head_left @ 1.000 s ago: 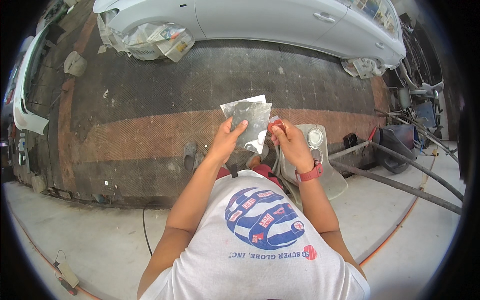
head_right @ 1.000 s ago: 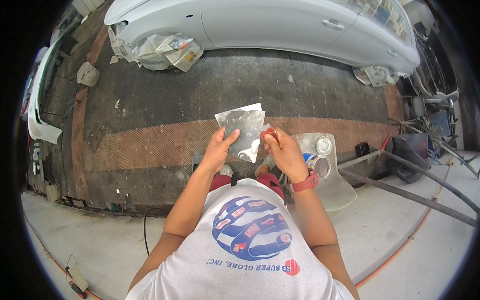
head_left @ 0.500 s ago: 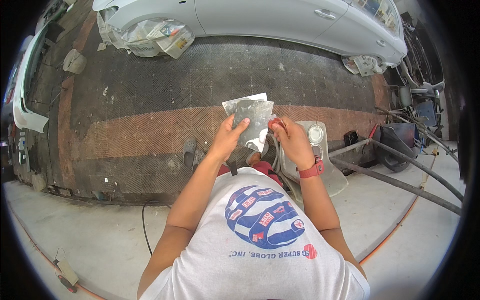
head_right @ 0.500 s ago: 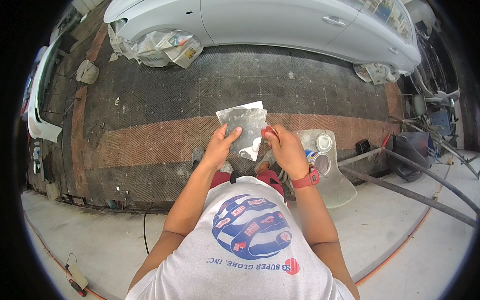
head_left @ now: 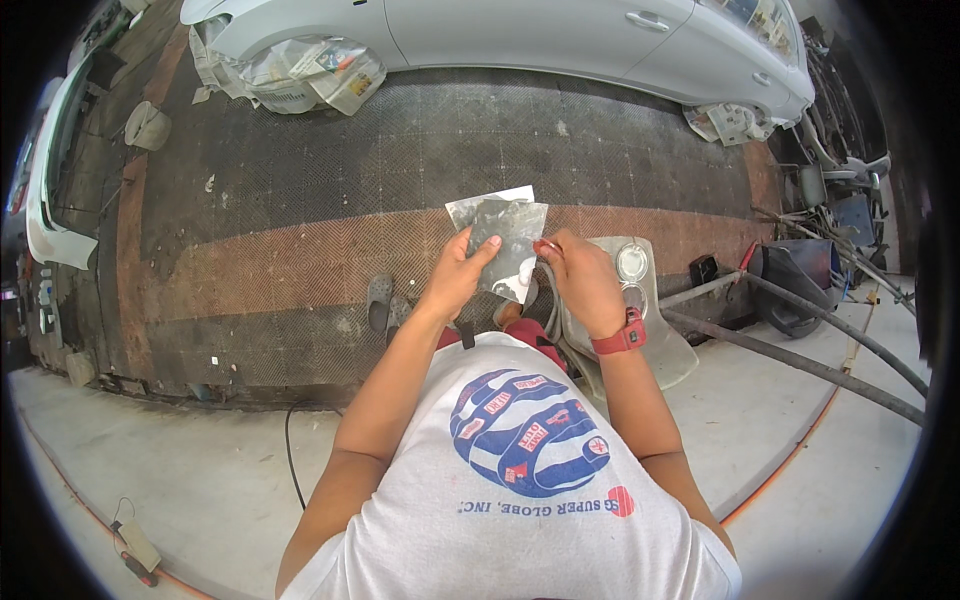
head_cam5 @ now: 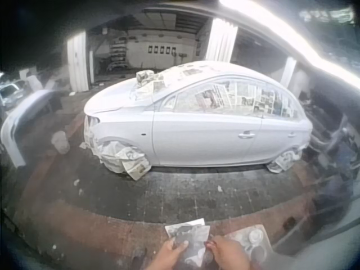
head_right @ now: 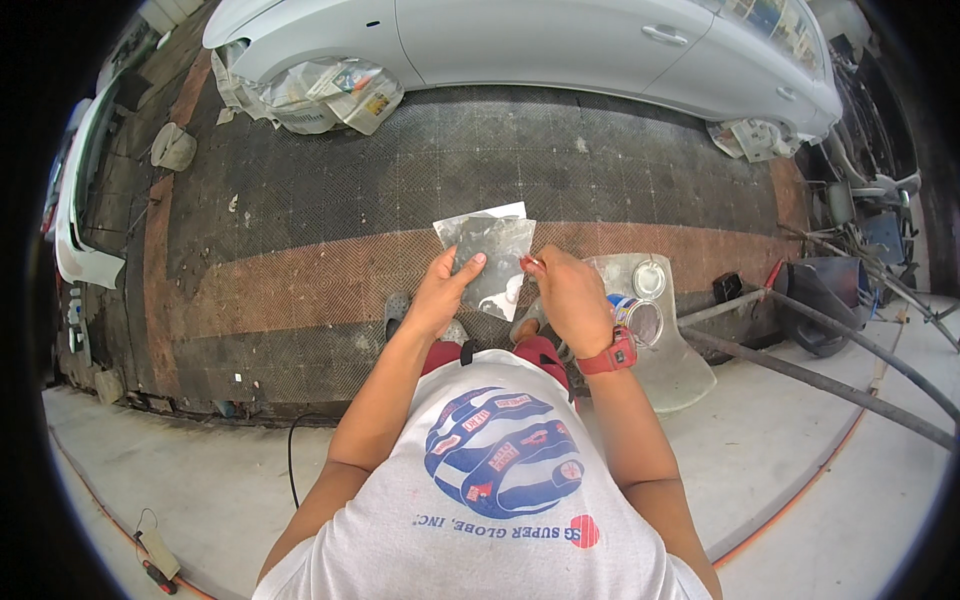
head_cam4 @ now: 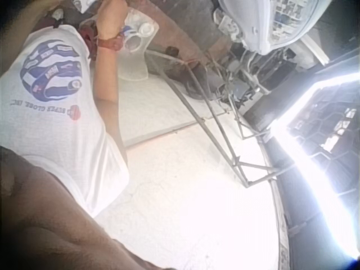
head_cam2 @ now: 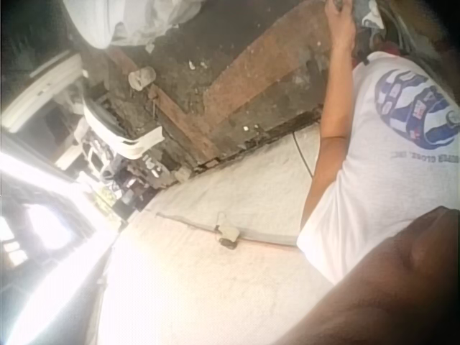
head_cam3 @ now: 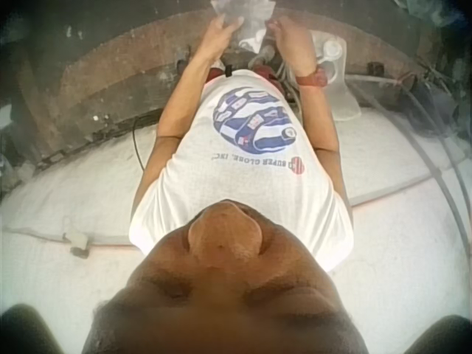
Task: The person walks through a garage, retrieves sandpaper, and sands a white car bumper. They handle sandpaper sheets, dip one in water, and rub the surface of the bumper with the sandpaper.
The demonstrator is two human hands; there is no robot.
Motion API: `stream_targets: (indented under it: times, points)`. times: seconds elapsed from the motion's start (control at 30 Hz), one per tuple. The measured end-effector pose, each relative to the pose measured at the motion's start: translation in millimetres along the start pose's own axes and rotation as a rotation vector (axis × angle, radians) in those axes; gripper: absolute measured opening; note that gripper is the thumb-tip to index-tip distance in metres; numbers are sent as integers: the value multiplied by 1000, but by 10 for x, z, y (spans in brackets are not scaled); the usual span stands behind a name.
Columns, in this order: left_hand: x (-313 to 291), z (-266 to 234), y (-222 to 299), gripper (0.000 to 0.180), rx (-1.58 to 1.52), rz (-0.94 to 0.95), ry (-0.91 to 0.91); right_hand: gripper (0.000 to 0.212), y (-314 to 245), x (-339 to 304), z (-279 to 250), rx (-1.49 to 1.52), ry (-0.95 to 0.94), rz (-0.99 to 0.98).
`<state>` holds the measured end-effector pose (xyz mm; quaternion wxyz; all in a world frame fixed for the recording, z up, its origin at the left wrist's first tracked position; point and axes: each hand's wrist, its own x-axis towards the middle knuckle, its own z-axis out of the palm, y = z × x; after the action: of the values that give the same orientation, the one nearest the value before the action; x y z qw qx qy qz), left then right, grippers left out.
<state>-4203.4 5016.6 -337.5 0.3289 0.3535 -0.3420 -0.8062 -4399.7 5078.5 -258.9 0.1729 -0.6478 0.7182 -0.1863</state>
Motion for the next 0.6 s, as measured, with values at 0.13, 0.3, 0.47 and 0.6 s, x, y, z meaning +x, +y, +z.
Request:
stream_targets:
  times: [0.13, 0.3, 0.47, 0.6]
  points:
    - [46, -18, -56, 35, -1, -7, -3, 21, 12, 13, -17, -39, 9, -28]
    - [105, 3, -96, 34, -26, -23, -23, 21, 88, 24, -32, -80, 6, -39]
    - [215, 82, -140, 35, -23, -70, -9, 22, 257, 32, -84, -93, -20, -20]
    - [406, 120, -273, 43, -92, -153, -14, 20, 478, 12, -220, -55, 2, 21]
